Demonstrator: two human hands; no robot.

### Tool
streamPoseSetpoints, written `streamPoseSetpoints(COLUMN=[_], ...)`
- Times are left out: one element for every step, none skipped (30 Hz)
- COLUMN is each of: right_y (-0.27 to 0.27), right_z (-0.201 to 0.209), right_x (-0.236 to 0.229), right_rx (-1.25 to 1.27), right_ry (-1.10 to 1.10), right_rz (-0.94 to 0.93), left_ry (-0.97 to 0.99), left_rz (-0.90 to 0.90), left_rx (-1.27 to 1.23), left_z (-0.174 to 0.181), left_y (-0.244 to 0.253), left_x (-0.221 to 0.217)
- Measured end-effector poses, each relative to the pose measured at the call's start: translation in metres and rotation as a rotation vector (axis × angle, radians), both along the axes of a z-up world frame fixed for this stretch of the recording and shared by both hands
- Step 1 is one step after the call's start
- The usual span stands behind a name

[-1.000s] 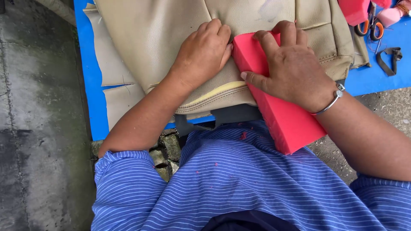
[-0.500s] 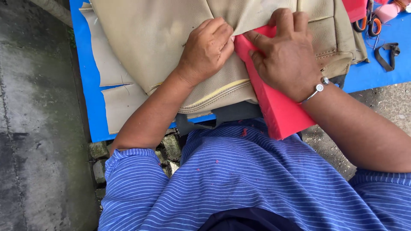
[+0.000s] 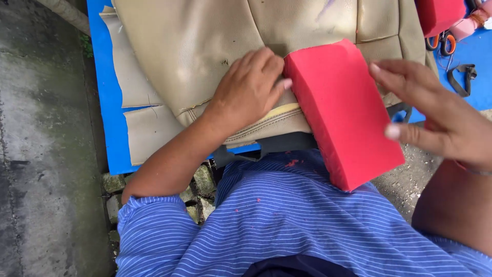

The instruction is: Removing old foam padding and adhesive from a leather car seat cover using a utility knife

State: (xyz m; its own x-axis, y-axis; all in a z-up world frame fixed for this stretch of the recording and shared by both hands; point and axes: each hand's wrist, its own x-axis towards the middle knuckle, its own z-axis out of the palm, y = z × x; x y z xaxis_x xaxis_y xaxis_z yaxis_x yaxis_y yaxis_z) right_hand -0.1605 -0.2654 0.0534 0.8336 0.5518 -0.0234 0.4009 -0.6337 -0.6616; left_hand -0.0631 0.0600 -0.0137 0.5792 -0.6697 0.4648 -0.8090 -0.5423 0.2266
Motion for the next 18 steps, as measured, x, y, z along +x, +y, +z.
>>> streamPoseSetpoints(right_y=[-0.012,-0.024,-0.035,-0.026,-0.016,-0.005,0.003,0.010,0.019,0.023,0.025,0.026,0.025,0.023,0.021,0.018,0.014,0.011], right_z=[-0.014,-0.028,-0.044,-0.053,-0.061,-0.070,-0.082,-0.093,-0.104,-0.091,-0.078,-0.065,-0.056,-0.046,-0.037,-0.038,-0.038,-0.037], right_x=[-0.015,-0.030,-0.050,-0.054,-0.056,-0.060,-0.061,-0.062,-0.062,-0.065,-0.066,-0.067,-0.060,-0.054,-0.050,-0.054,-0.050,-0.046], right_rx=[0.000,-0.053,-0.104,-0.102,-0.120,-0.137,-0.133,-0.113,-0.091,-0.086,0.023,0.133,0.134,0.073,0.014,0.016,-0.018,-0.054], right_ry=[-0.003,-0.071,-0.129,-0.123,-0.204,-0.283,-0.278,-0.339,-0.404,-0.404,-0.445,-0.484,-0.483,-0.501,-0.515,-0.510,-0.379,-0.247], right_rz=[0.004,0.090,0.172,0.171,0.128,0.083,0.083,0.028,-0.026,-0.022,-0.077,-0.133,-0.138,-0.080,-0.020,-0.023,0.076,0.172], left_ry=[-0.003,0.035,0.082,0.089,0.012,-0.065,-0.059,-0.094,-0.134,-0.133,-0.114,-0.095,-0.093,-0.070,-0.043,-0.037,-0.002,0.033], left_rz=[0.004,-0.096,-0.202,-0.204,-0.156,-0.109,-0.109,-0.131,-0.149,-0.145,-0.272,-0.400,-0.404,-0.438,-0.470,-0.472,-0.438,-0.402], left_rx=[0.000,0.050,0.100,0.101,0.184,0.267,0.271,0.196,0.122,0.126,0.008,-0.111,-0.109,-0.089,-0.068,-0.066,0.019,0.103], left_z=[0.002,0.004,0.004,0.001,0.000,-0.002,-0.008,-0.014,-0.019,-0.019,-0.019,-0.019,-0.021,-0.024,-0.027,-0.032,-0.035,-0.037], left_y=[0.003,0.005,0.007,0.004,0.003,0.001,-0.001,-0.003,-0.004,-0.002,-0.002,-0.002,-0.001,-0.001,0.000,0.001,0.002,0.003], left_x=[-0.012,-0.025,-0.041,-0.046,-0.051,-0.058,-0.057,-0.056,-0.055,-0.058,-0.059,-0.060,-0.062,-0.064,-0.070,-0.076,-0.075,-0.073])
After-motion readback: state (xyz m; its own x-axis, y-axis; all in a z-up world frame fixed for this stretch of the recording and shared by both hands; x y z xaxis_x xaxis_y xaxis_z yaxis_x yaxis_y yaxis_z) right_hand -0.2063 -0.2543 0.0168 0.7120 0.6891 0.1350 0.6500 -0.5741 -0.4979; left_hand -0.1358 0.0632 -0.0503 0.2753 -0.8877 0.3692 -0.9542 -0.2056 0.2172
